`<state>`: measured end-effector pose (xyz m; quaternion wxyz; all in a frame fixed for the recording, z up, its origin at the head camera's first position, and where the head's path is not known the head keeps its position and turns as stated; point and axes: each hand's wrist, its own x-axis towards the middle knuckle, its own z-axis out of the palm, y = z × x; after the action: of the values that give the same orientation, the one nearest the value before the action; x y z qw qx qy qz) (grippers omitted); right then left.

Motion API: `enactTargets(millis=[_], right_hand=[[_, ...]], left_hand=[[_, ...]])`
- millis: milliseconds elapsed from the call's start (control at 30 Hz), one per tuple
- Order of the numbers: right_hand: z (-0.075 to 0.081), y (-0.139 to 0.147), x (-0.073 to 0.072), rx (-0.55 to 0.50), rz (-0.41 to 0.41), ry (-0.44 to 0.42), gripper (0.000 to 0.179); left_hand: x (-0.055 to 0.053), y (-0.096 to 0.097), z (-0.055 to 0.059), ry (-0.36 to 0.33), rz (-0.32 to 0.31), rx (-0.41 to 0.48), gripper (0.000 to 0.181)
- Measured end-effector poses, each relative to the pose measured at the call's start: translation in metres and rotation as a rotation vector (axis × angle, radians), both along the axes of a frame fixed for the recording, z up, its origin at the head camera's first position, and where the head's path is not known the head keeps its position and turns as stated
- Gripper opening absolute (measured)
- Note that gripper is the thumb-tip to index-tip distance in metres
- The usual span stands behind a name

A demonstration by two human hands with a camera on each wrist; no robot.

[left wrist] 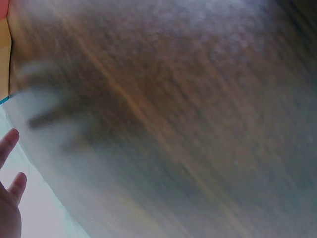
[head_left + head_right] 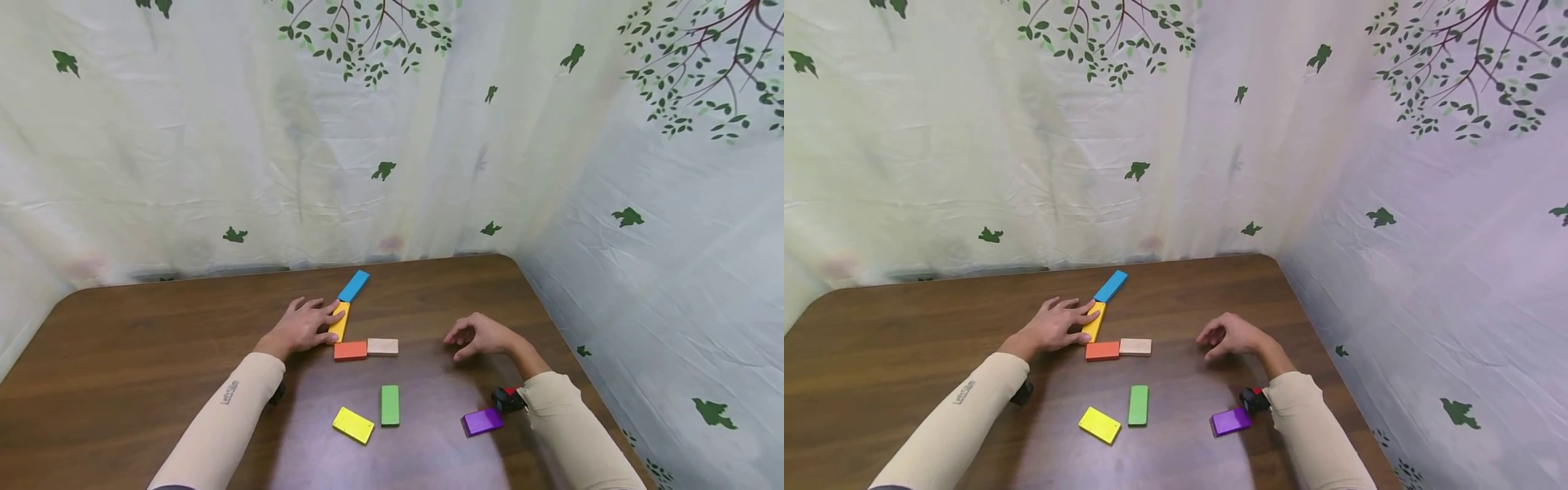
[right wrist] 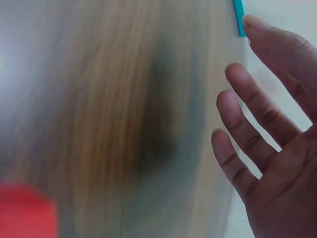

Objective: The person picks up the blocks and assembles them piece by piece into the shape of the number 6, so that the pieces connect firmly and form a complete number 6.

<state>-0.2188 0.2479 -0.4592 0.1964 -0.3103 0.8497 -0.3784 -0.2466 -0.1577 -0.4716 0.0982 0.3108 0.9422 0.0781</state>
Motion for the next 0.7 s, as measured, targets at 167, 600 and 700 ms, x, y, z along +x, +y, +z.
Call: enactTargets(millis=[167, 600, 700], right_hand=[[-0.002, 0.02, 0.008, -0.004, -0.004, -0.037, 0.031], [-0.007, 0.064, 0.033, 0.023, -0.038, -0.155, 0.025], [-0.008, 0.071, 0.039, 0.031, -0.036, -0.178, 0.024]], left_hand=[[0.001, 0.0, 0.0, 0.002, -0.001, 0.005, 0.058], [0.001, 0.001, -0.002, 0.011, 0.005, 0.001, 0.059], [0.001, -0.001, -0.002, 0.005, 0.011, -0.005, 0.058]])
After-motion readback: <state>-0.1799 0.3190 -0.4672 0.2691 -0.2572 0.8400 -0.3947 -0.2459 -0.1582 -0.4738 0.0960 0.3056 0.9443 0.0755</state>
